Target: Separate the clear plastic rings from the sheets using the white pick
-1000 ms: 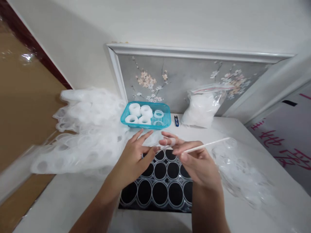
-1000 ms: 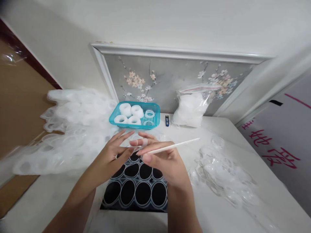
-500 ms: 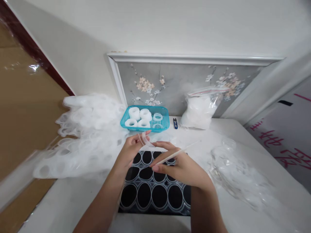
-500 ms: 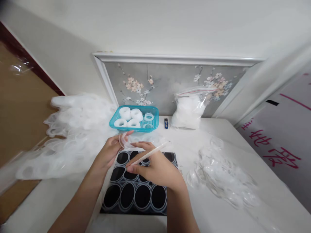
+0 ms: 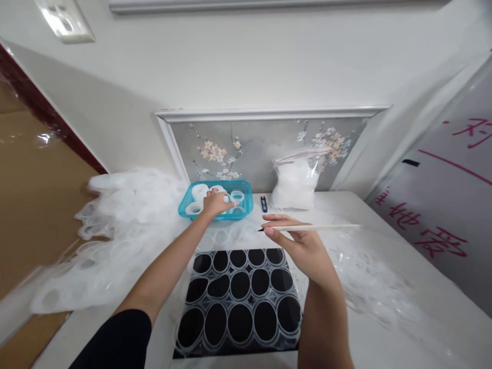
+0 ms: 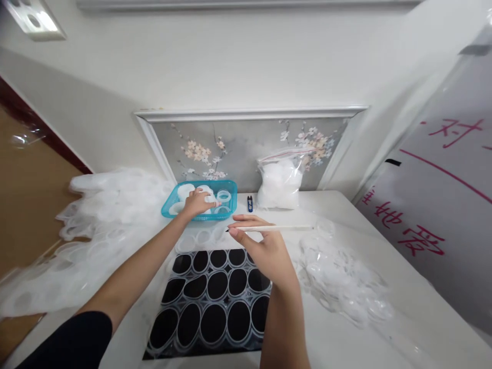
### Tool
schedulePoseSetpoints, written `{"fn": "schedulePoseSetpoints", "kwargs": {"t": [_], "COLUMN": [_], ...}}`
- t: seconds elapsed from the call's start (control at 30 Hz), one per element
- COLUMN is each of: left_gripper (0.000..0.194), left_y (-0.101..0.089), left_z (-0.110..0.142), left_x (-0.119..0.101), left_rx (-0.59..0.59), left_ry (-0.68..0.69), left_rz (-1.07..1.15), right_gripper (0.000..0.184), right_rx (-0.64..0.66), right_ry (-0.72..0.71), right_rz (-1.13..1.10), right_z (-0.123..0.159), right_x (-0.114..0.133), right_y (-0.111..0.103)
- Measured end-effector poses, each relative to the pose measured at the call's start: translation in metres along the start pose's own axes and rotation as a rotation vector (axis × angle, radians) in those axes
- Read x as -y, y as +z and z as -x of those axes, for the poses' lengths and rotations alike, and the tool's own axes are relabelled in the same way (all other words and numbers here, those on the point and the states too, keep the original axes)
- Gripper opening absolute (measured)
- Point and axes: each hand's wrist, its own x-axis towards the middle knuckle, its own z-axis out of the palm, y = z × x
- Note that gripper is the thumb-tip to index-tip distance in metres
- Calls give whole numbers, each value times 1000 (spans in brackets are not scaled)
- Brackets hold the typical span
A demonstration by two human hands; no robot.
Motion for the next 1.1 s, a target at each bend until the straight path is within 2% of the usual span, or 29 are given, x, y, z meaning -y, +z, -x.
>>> {"fn": "schedulePoseSetpoints", "kwargs": {"t": [0.2, 0.47, 0.9, 1.1], "left_gripper": [58, 36, 28, 21], "left_y": [15, 16, 10, 8], "left_z": [-20, -22, -19, -25], "left_x": [-19, -31, -41, -36], "left_rx": [167, 307, 335, 429], "left_ry": [152, 177, 245, 252], "left_rz": [-216, -342, -219, -166], "right_gripper": [7, 8, 8, 8], "right_rx": [-16, -39, -43, -40], "right_ry": [-24, -26, -6, -12], "right_rz": [-56, -62, -42, -50], "right_z": [-2, -1, -3, -3], "right_x": [1, 3, 3, 2], "right_y": [1, -3, -3, -4]}}
